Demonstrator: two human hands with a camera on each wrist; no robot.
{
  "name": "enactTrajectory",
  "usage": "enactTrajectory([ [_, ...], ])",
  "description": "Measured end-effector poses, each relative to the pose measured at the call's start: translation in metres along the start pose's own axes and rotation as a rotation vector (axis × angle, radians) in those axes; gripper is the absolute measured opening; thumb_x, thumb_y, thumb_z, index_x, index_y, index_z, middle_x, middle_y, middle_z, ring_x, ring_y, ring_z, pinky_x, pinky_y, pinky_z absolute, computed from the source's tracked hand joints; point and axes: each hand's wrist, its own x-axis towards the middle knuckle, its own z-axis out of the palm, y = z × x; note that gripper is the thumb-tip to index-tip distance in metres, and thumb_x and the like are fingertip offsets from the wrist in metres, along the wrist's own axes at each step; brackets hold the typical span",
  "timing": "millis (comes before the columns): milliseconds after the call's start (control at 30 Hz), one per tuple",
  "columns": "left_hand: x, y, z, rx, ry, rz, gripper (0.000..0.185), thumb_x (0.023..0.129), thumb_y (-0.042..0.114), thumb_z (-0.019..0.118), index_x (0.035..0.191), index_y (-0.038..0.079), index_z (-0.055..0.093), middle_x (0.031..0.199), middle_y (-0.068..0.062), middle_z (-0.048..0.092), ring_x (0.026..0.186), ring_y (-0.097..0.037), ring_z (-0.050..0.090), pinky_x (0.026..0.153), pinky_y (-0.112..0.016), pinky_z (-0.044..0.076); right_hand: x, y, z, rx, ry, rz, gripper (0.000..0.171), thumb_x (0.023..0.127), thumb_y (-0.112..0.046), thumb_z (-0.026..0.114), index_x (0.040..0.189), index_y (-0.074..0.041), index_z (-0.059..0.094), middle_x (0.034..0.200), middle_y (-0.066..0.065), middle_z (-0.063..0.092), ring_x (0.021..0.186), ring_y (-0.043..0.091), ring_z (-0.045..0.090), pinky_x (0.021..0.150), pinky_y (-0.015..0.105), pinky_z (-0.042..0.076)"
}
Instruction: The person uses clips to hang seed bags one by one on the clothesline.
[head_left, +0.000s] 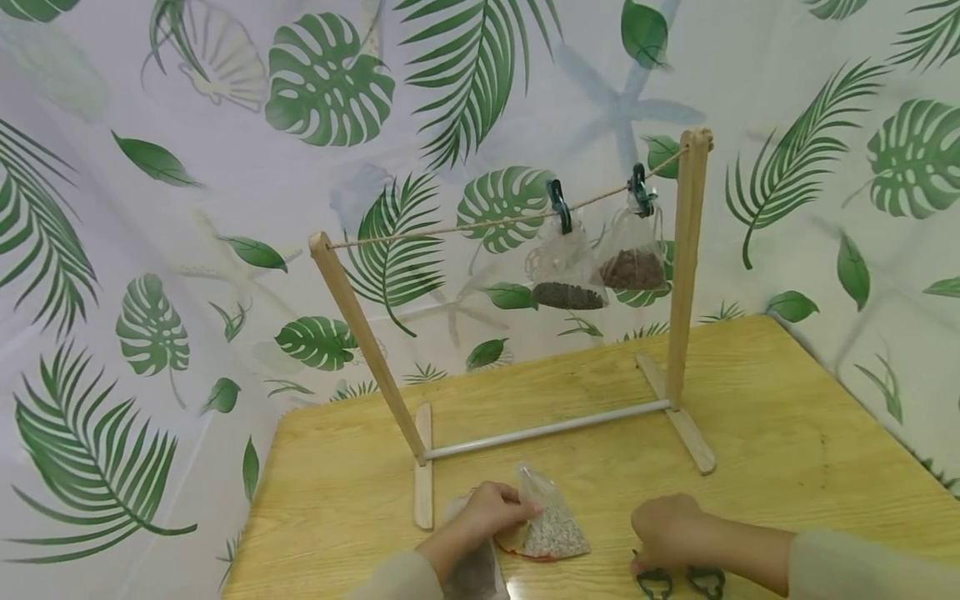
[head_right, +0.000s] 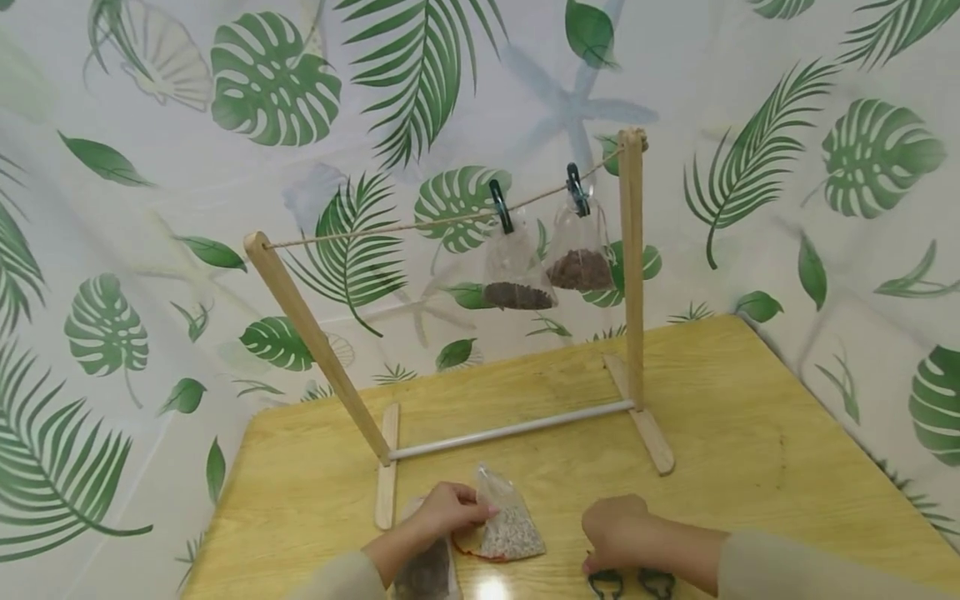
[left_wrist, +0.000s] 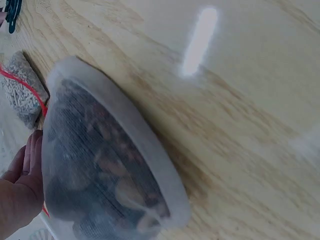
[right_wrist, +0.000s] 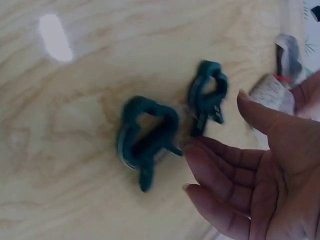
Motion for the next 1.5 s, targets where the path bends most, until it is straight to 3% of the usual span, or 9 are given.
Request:
enactTrajectory([
  [167,0.000,0.002,0.008,-0.046,-0.014,0.005,0.026,0.079,0.028,0.076,0.072,0.006,0.065,0.058,0.007,0.053,0.054,-0.005,0.045,0.049,-0.019,0.037,0.001,-0.007,0.014,-0.116,0.051,0.036,0.052,0.070,-0.056,0.073,0.057,-0.011,0.049,0.052,-0.004,0.040,0.048,0.009,0.036,0.048,0.027,0.043],
  [300,-0.001,0.002,0.011,-0.076,0.021,0.008,0.029,0.080,0.026,0.075,0.066,0.009,0.057,0.052,0.008,0.043,0.048,-0.005,0.035,0.045,-0.019,0.029,0.003,-0.014,0.019,-0.159,0.113,0.045,0.059,0.072,-0.064,0.064,0.053,-0.010,0.049,0.047,-0.003,0.036,0.044,0.008,0.029,0.045,0.021,0.034],
  [500,0.002,-0.003,0.014,-0.100,0.061,0.024,0.026,0.080,0.025,0.075,0.069,0.006,0.061,0.050,0.009,0.041,0.046,-0.004,0.034,0.044,-0.019,0.029,0.006,-0.021,0.022,-0.217,0.132,0.068,0.070,0.075,-0.075,0.049,0.050,-0.010,0.046,0.046,-0.003,0.032,0.042,0.009,0.029,0.043,0.022,0.028],
  [667,0.003,-0.005,0.015,-0.096,0.064,0.017,0.026,0.080,0.025,0.075,0.071,0.003,0.065,0.050,0.008,0.043,0.046,-0.004,0.035,0.044,-0.019,0.029,0.009,-0.027,0.025,-0.177,0.070,0.070,0.070,0.076,-0.076,0.046,0.050,-0.011,0.047,0.046,-0.003,0.034,0.043,0.007,0.029,0.044,0.022,0.031],
  [867,0.004,-0.004,0.016,-0.088,0.059,0.016,0.030,0.081,0.027,0.074,0.066,0.009,0.056,0.050,0.009,0.039,0.045,-0.004,0.031,0.043,-0.019,0.027,0.014,-0.029,0.023,-0.119,0.080,0.051,0.059,0.075,-0.063,0.064,0.052,-0.012,0.046,0.048,-0.003,0.036,0.043,0.007,0.027,0.044,0.021,0.029],
  [967,0.005,-0.004,0.015,-0.103,0.047,0.015,0.026,0.082,0.027,0.073,0.071,0.006,0.062,0.053,0.008,0.044,0.048,-0.005,0.036,0.044,-0.019,0.030,0.014,-0.028,0.020,-0.024,0.089,0.035,0.051,0.074,-0.050,0.074,0.055,-0.010,0.048,0.052,-0.002,0.041,0.046,0.009,0.034,0.044,0.023,0.032],
  [1167,0.007,-0.003,0.014,-0.144,0.058,0.027,0.023,0.082,0.020,0.073,0.085,-0.003,0.069,0.065,0.004,0.059,0.059,-0.006,0.052,0.054,-0.020,0.045,0.018,-0.024,0.013,0.243,0.008,0.036,0.038,0.065,-0.025,0.087,0.065,-0.006,0.053,0.063,0.002,0.048,0.055,0.014,0.043,0.049,0.027,0.039],
  [1367,0.009,0.000,0.012,-0.154,0.047,-0.011,0.024,0.083,0.021,0.072,0.088,-0.002,0.068,0.069,0.002,0.059,0.063,-0.010,0.054,0.058,-0.026,0.049,0.022,-0.021,0.010,0.234,-0.003,0.035,0.045,0.058,-0.031,0.090,0.066,-0.006,0.053,0.065,0.002,0.050,0.058,0.016,0.045,0.050,0.029,0.041],
  [1500,0.010,0.000,0.010,-0.123,0.032,-0.003,0.027,0.084,0.024,0.072,0.067,0.007,0.060,0.058,0.006,0.048,0.054,-0.008,0.043,0.050,-0.023,0.039,0.024,-0.021,0.010,0.226,0.018,0.030,0.047,0.058,-0.030,0.090,0.063,-0.008,0.049,0.062,0.001,0.045,0.055,0.014,0.040,0.048,0.025,0.033],
])
